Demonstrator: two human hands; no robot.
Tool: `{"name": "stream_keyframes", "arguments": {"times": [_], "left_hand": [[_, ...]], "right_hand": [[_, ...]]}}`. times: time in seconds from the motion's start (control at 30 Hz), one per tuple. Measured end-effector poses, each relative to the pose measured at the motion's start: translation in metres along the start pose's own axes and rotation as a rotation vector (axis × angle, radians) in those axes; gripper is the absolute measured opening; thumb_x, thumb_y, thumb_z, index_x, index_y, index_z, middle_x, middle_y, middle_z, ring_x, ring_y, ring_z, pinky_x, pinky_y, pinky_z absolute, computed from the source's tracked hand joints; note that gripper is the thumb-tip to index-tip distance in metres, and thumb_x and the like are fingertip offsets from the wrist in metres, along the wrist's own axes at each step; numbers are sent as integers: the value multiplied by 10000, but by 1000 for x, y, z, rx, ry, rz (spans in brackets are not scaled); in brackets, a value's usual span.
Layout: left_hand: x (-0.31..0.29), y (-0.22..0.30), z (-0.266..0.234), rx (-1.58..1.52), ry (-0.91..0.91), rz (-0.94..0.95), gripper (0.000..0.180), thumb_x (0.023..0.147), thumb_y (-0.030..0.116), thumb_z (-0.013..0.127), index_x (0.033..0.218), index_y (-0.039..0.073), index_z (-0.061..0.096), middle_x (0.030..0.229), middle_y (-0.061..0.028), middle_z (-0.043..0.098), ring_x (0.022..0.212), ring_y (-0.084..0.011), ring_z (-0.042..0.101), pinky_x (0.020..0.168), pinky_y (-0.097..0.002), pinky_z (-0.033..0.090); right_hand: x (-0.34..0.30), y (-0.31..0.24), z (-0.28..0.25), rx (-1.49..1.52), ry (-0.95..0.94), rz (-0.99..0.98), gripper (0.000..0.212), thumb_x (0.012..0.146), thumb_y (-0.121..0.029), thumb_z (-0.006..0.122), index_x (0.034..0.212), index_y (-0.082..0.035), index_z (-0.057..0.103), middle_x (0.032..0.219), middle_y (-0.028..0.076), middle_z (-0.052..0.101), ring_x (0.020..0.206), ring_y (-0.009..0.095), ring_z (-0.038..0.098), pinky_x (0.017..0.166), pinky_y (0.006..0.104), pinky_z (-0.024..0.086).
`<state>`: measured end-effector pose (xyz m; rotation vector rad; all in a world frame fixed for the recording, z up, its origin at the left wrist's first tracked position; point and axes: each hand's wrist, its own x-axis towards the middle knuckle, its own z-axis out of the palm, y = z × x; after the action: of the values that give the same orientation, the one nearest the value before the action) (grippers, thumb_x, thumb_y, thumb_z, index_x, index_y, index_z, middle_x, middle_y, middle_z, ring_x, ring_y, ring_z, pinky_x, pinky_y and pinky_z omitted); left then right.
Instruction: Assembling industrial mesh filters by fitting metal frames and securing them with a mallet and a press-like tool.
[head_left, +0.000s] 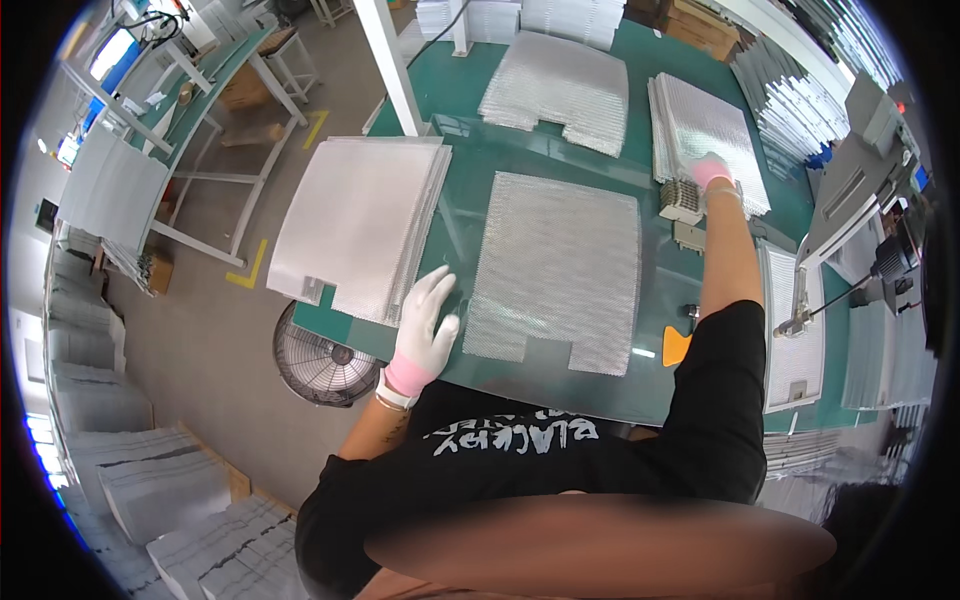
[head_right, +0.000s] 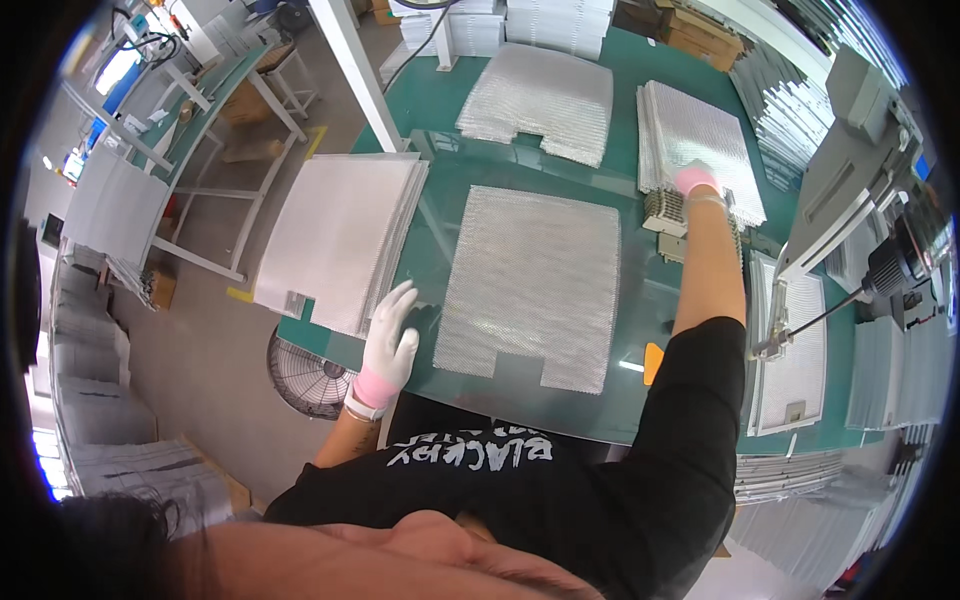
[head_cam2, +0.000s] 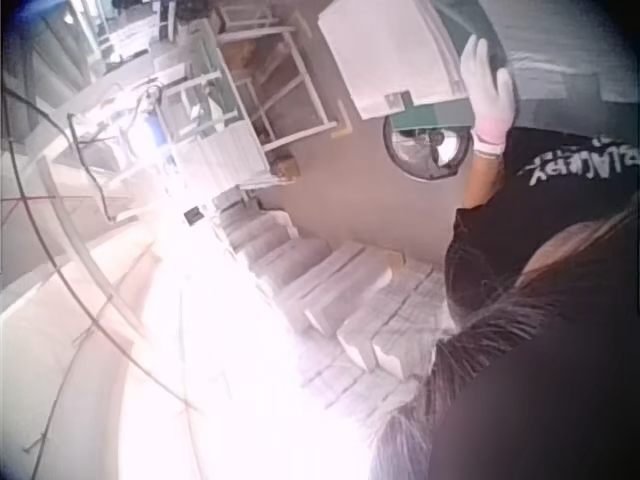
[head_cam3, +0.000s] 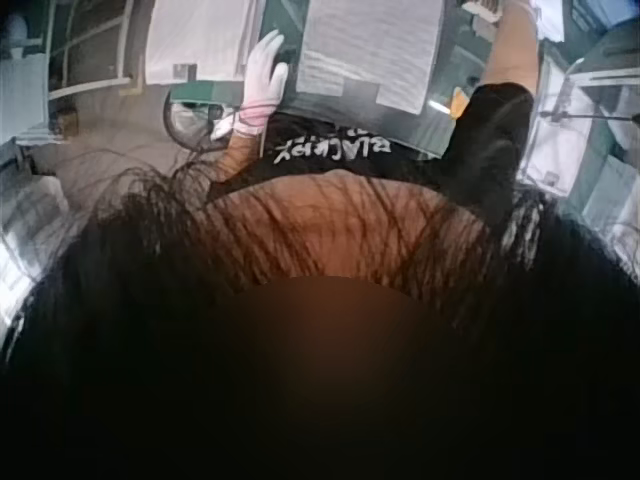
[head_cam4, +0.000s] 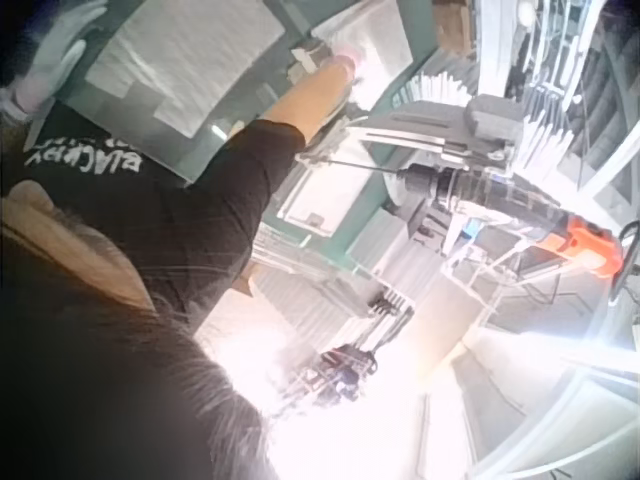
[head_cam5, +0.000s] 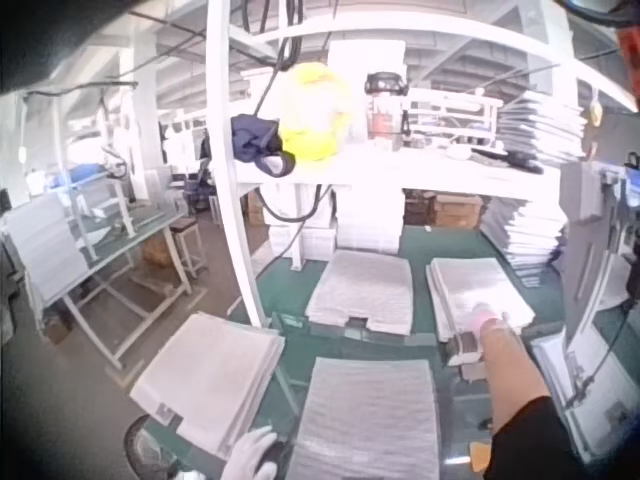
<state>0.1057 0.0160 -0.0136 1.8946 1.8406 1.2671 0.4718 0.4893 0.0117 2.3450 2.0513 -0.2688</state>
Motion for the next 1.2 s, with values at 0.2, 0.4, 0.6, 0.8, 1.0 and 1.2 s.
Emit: {"name": "stream_keyframes", "arguments": {"times": [0.2, 0.4, 0.6, 0.8, 1.0, 1.2], "left_hand": [[-17, 3, 2, -99, -50, 3, 473, 939, 167, 540, 1369, -27, 504, 1432, -222, 486, 1324, -382, 463, 1132, -446, 347], [-5, 14, 26, -416, -171, -52, 483, 974, 210, 539, 1390, -31, 494, 1432, -200, 513, 1347, -346, 471, 1131, -420, 358], [23, 97, 94, -1438, -82, -284, 507, 1030, 259, 536, 1414, -64, 462, 1363, -203, 589, 1299, -284, 549, 1107, -400, 423], [22, 44, 45, -1041, -46, -514, 437, 934, -32, 605, 1365, -36, 531, 1198, -138, 682, 1040, -164, 673, 858, -277, 562], [20, 37, 45, -269, 34, -317, 775, 789, 173, 807, 1446, -15, 440, 1234, -194, 636, 1096, -253, 648, 887, -337, 538], [17, 26, 50, 316, -210, -170, 904, 729, 367, 843, 1465, 58, 418, 1101, -177, 602, 1001, -345, 618, 863, -407, 526]], "right_hand": [[-19, 32, -28, 493, 440, -4, 960, 769, -637, 690, 1383, 78, 507, 1327, 317, 579, 1283, 384, 554, 1067, 410, 426], [-137, 31, -6, 1176, 660, -434, 672, 889, -224, 755, 1413, 73, 455, 1410, 213, 530, 1298, 266, 528, 1083, 370, 418], [-400, -19, 49, 710, 350, -799, 913, 658, -275, 850, 1426, 3, 441, 1558, 278, 280, 1462, 465, 246, 1176, 555, 261], [-406, 39, 13, 497, 602, -470, 814, 738, -198, 804, 1454, -51, 447, 1497, 315, 351, 1411, 492, 305, 1147, 542, 292], [-396, 44, 50, 722, 199, -440, 917, 793, -180, 780, 1550, -29, 285, 756, 99, 644, 613, 238, 623, 620, 329, 517], [-388, 33, 72, 631, 54, -318, 869, 808, -259, 743, 1537, -56, 317, 819, 182, 684, 731, 364, 665, 693, 410, 533]]}}
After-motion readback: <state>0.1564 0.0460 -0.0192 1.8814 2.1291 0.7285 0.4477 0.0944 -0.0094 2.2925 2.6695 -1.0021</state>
